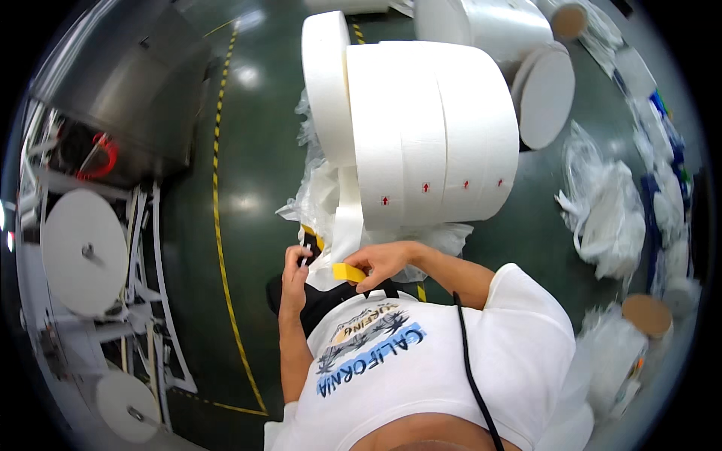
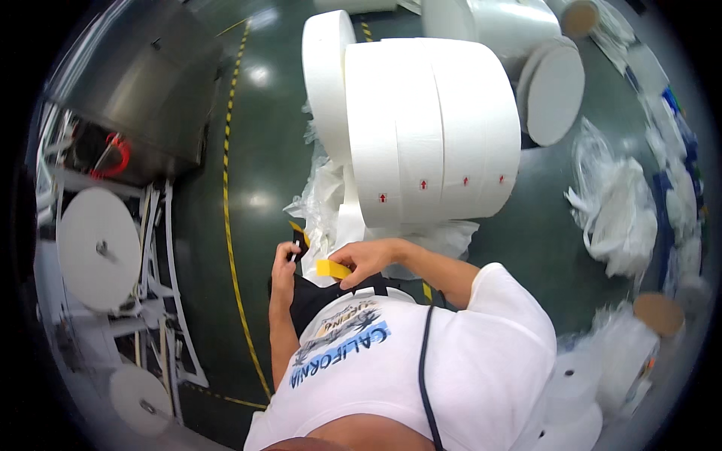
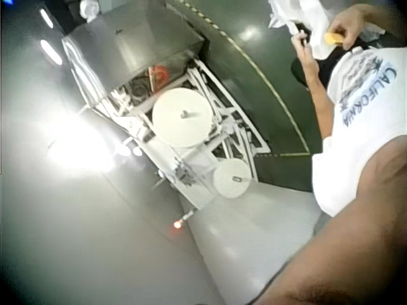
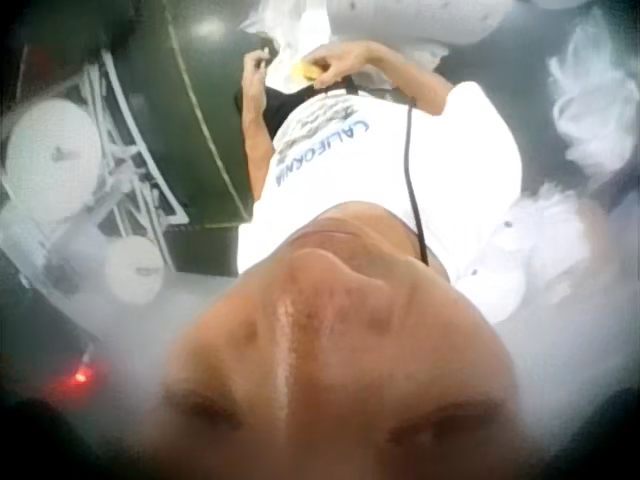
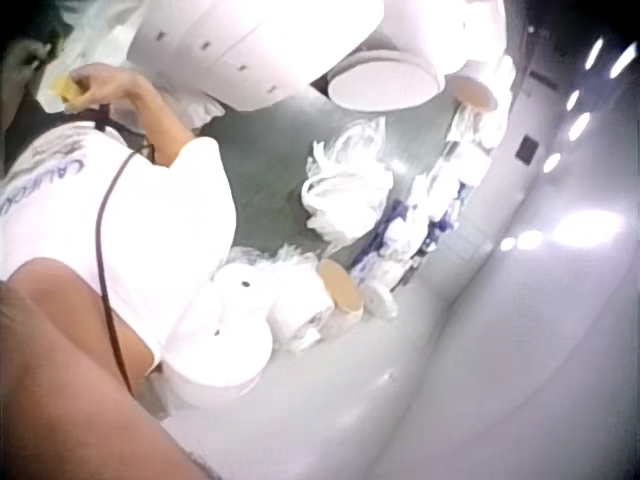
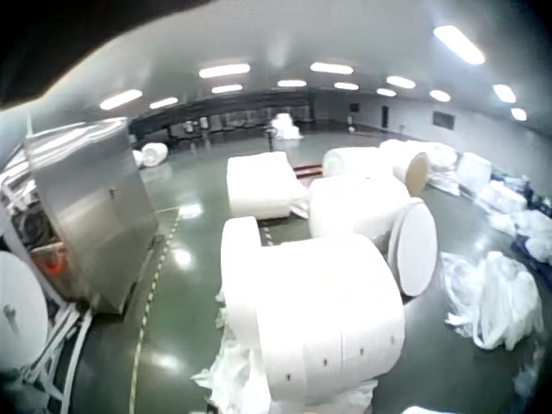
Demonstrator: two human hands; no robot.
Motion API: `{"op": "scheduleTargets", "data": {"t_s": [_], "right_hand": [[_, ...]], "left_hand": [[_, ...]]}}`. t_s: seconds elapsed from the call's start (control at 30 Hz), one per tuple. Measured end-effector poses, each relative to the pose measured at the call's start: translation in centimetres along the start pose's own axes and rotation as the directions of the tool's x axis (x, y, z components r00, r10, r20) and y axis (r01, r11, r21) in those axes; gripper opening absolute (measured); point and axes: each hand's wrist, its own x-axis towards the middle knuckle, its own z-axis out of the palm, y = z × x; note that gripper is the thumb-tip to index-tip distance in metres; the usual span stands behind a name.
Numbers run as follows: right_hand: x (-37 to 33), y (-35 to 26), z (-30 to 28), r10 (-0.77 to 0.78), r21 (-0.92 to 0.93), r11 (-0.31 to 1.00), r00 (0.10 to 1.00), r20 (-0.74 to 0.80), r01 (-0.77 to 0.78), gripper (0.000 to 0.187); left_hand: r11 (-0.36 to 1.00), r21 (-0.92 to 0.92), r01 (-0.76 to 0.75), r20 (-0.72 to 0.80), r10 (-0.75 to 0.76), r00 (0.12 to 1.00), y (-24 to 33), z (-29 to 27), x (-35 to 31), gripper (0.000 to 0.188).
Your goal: The person removes a white sheet from a machine, walks through a warehouse, and uses a utility knife to cut open plastic wrapping on large rolls. They then remove the plastic and cardboard, separate the rolls, and apply yellow tape to the edges of the white material.
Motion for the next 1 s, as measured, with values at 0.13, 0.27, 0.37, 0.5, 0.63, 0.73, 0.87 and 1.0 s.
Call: {"op": "scheduleTargets", "data": {"t_s": [0.13, 0.27, 0.37, 0.5, 0.63, 0.73, 0.87, 1.0], "right_hand": [[2.5, 1.4, -1.4, 0.033, 0.002, 0.999, 0.977, -0.209, -0.034, 0.026], [5.9, 3.0, -1.2, -0.011, 0.196, 0.973, 0.871, -0.492, 0.123, 0.025], [10.9, 4.2, -1.7, 0.040, 0.179, 0.975, 0.694, -0.719, 0.130, 0.024], [20.1, 5.2, 0.0, 0.175, 0.279, 0.877, 0.280, -0.944, 0.392, 0.021], [29.1, 1.7, 3.5, 0.340, 0.249, 0.825, -0.092, -0.936, 0.507, 0.022], [33.6, -2.9, 3.3, 0.347, 0.193, 0.797, -0.172, -0.922, 0.572, 0.022], [36.7, -3.6, -3.2, 0.377, 0.187, 0.887, -0.426, -0.822, 0.423, 0.016], [38.6, -7.6, -13.4, 0.223, -0.002, 0.864, -0.386, -0.895, 0.503, 0.019]], "left_hand": [[0.992, 0.104, 0.073, 0.106, -0.084, 0.991, -3.6, -1.2, 13.0, 0.014], [0.977, 0.038, -0.212, 0.320, 0.189, 0.928, -5.1, 4.5, 28.2, 0.018], [0.948, 0.099, -0.301, 0.380, 0.244, 0.892, -6.9, 9.8, 39.7, 0.031], [0.926, 0.085, -0.367, 0.461, 0.290, 0.839, -7.8, 13.2, 51.8, 0.041], [0.789, 0.259, -0.557, 0.643, 0.290, 0.709, -7.0, 15.5, 56.4, 0.048], [0.699, 0.232, -0.677, 0.521, 0.498, 0.693, -7.4, 12.6, 56.9, 0.050], [0.919, -0.140, -0.368, 0.725, 0.348, 0.594, -6.4, 2.9, 55.9, 0.052], [0.947, -0.240, 0.215, 0.967, 0.214, 0.137, -6.6, -12.6, 53.0, 0.052]]}}
